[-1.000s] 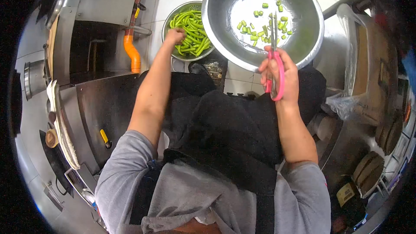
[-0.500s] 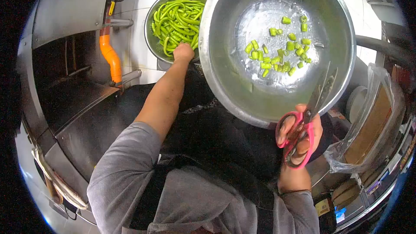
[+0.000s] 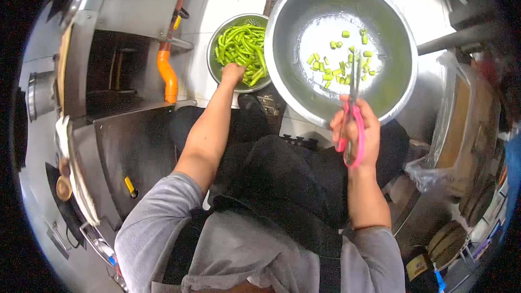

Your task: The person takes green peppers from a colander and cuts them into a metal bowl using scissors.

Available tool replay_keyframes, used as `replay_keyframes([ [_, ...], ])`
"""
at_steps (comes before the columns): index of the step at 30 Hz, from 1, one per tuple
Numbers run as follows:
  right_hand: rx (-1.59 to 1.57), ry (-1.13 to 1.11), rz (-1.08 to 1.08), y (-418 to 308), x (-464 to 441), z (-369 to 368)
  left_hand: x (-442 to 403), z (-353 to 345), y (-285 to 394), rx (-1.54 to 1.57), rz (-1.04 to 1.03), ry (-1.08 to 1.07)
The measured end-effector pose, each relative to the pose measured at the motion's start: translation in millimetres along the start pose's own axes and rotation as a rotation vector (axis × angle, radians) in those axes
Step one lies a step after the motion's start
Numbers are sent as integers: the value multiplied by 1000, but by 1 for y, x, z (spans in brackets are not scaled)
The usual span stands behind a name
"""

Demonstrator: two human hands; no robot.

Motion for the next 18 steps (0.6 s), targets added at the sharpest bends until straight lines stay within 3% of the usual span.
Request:
replay_keyframes([
  [1, -17, -73, 76, 6, 3, 6, 7, 12, -7, 167, 141, -43],
  [2, 59, -120, 122, 13, 6, 12, 15, 22, -12, 167, 127, -18],
  [4, 117, -149, 73, 4, 13, 8, 69, 60, -18, 679, 185, -89],
  [5, 137, -170, 92, 6, 16, 10, 84, 67, -22, 677, 163, -74],
  [7, 123, -180, 122, 13, 21, 15, 106, 82, -30, 967, 199, -11],
  [8, 122, -187, 134, 14, 22, 17, 115, 89, -32, 969, 179, 1],
  [10, 127, -201, 145, 13, 23, 22, 126, 103, -39, 656, 116, 447],
  [12, 135, -216, 151, 14, 24, 26, 136, 115, -36, 691, 110, 425],
  [15, 101, -218, 152, 15, 26, 32, 186, 140, -10, 1345, -130, 64],
  [16, 105, -215, 141, 15, 28, 33, 205, 148, 0, 1343, -146, 57],
  [18, 112, -229, 156, 18, 27, 36, 239, 156, 20, 1392, -270, -218],
])
Point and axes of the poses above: each hand's wrist, its own x-axis away from the middle knuckle, its own z-axis out of the back of the hand, y = z × x, the point moved 1 cm from there along -x, towards the middle knuckle, and after that the axes turned 15 degrees about z, right-handed, at the moved point
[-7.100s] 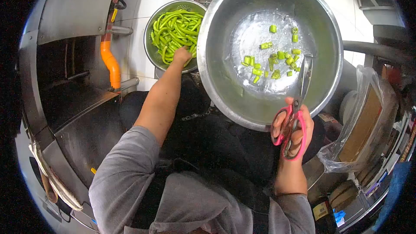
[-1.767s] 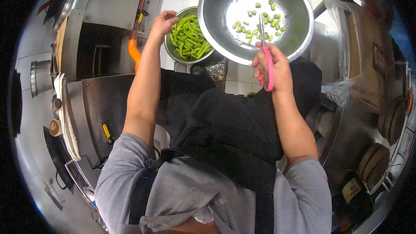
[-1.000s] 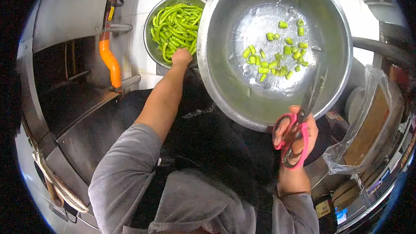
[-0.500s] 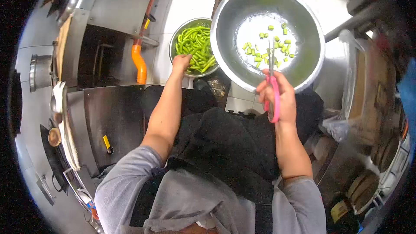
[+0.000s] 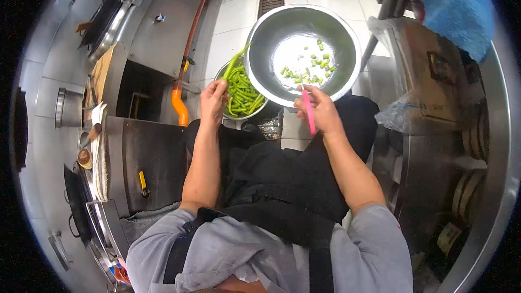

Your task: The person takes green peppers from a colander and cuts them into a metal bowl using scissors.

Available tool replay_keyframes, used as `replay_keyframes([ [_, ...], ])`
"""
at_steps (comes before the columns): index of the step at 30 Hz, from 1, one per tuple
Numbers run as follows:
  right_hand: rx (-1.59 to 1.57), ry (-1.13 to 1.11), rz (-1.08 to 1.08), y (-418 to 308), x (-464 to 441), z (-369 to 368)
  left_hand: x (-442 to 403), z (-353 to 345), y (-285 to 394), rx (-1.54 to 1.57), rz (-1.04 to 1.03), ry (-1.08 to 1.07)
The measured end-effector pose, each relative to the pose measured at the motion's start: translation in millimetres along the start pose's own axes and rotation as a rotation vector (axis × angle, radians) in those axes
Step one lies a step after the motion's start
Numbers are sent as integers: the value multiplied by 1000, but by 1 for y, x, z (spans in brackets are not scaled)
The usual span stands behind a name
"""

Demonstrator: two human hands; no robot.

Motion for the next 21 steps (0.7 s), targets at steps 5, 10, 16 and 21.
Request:
replay_keyframes([
  [5, 19, -1, -20, -10, 1, -5, 42, -57, 2, -55, 20, -234],
  [10, -9, 38, 5, -11, 0, 1, 60, -72, 7, -202, 87, -357],
  [16, -24, 35, -29, -16, 0, 4, 55, -74, 5, -245, 6, -350],
  [21, -47, 86, -98, -18, 0, 3, 49, -71, 8, -196, 77, -262],
])
Point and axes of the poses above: each hand's wrist, its own x-axis away from the middle knuckle, its own z-axis out of the back of the hand, y = z × x, the point moved 1 cm from there along -x, towards the middle knuckle, and after that the axes turned 15 degrees about z, right-handed, at the moved point
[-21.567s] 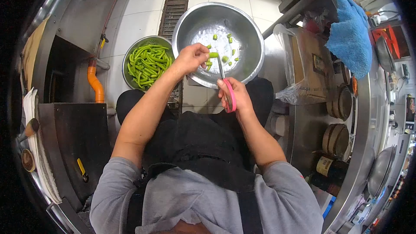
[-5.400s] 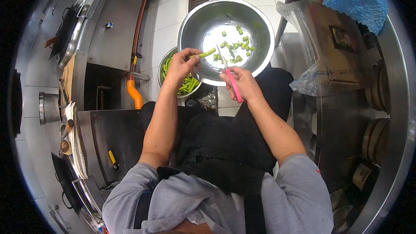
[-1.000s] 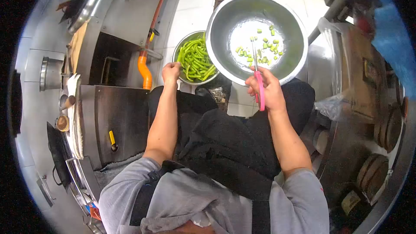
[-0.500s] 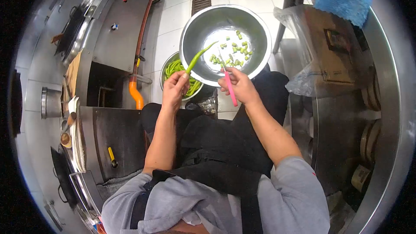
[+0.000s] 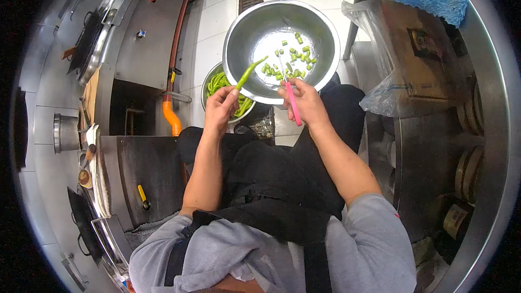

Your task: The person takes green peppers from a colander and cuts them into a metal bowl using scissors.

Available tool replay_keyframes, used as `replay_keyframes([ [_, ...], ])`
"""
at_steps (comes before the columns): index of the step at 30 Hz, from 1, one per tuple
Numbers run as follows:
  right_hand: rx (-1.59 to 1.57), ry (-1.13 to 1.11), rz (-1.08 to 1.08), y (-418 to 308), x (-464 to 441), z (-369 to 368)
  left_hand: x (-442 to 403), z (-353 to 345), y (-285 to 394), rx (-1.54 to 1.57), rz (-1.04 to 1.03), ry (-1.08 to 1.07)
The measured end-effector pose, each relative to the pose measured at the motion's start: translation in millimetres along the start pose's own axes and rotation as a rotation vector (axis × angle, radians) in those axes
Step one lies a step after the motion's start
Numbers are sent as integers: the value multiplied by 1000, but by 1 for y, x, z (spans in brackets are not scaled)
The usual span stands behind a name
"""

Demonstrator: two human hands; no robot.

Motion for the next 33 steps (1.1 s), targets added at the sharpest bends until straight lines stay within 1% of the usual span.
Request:
replay_keyframes([
  [1, 24, 4, 1, 0, 0, -1, 0, -1, 1, 52, -1, 25],
  [5, -13, -60, 32, 8, 0, -6, 3, -5, 4, 57, -20, 52],
  [7, 1, -92, 107, 11, -1, -8, 3, -8, 2, 13, -20, -65],
  [8, 1, -93, 106, 11, -1, -6, 3, -10, 0, -34, -45, -109],
  [9, 14, -87, 74, 5, 0, -6, 4, -11, 0, -33, -44, -109],
  [11, 28, -76, 40, 2, 2, -4, 5, -13, 0, -14, 47, -136],
  [13, 56, -67, -21, 3, 1, -3, -2, -9, -2, -13, 28, -133],
  [16, 17, -60, -19, 3, 1, -2, -10, -3, -2, 13, 49, -39],
  [19, 58, -65, -33, 4, 2, -3, -14, -1, 1, 109, 32, -5],
  [21, 30, -84, -25, 5, 3, -6, -14, -2, 3, 106, 28, 1],
  [24, -1, -119, 13, 10, 1, -9, -12, -12, 1, 156, 12, -47],
  [26, -3, -135, 43, 12, 0, -9, -15, -15, -6, 50, 26, -167],
  [29, -9, -80, 76, 13, 0, -7, -13, -17, -7, -2, 73, -223],
  [31, 21, -90, -8, 14, -2, -3, -14, -17, -6, -21, 74, -202],
  [33, 33, -89, -25, 10, -1, -4, -21, -13, -9, 14, 78, -141],
])
Point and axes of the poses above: each hand's wrist, its own x-axis away from the middle knuckle, its own z-axis out of the back of the hand, y = z × x, the point moved 1 cm from there along -x, towards the middle knuckle, and after that the axes turned 15 degrees about z, right-handed, at the moved point
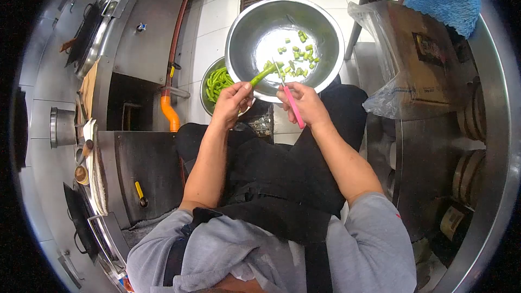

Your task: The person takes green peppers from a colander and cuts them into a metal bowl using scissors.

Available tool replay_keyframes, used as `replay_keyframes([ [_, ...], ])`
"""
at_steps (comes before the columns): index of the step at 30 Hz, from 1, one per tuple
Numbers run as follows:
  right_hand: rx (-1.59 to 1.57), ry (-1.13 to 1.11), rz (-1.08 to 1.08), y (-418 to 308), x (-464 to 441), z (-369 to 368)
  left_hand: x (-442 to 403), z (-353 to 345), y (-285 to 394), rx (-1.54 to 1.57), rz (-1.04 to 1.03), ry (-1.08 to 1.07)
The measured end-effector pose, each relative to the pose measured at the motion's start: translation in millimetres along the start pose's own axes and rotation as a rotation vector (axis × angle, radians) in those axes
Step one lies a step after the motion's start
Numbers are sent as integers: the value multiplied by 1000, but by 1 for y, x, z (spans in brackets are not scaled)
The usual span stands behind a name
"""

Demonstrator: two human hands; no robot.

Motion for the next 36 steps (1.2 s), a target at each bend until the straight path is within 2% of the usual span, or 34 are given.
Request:
replay_keyframes([
  [5, 15, -2, -50, -6, 2, -3, -1, 5, 6, 38, 13, 42],
  [10, 72, -56, -49, -6, 2, -4, -4, 9, 12, 228, -20, 114],
  [16, 35, -91, 33, 4, 0, -8, 2, -9, 12, 203, 2, -38],
  [18, 17, -66, 51, 6, -1, -5, 6, -15, 12, 6, 51, -95],
  [20, 1, -43, 70, 5, -1, -2, 5, -20, 11, 45, 43, -94],
  [26, 66, -7, -47, 1, 0, -1, -10, -13, 5, 43, 67, -65],
  [29, 40, 1, -60, 0, 1, -1, -19, -3, 4, 164, 21, 8],
  [34, 27, -93, -29, 0, 2, -5, -17, -7, 13, 203, 9, 35],
  [36, 14, -94, -9, 2, 1, -7, -15, -16, 14, 217, 7, -21],
])
Point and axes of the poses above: each hand's wrist, its own x-axis away from the middle knuckle, its own z-axis out of the back of the hand, y = z × x, the point moved 1 cm from there along -x, towards the middle knuckle, and after that the axes turned 15 degrees about z, right-handed, at the moved point
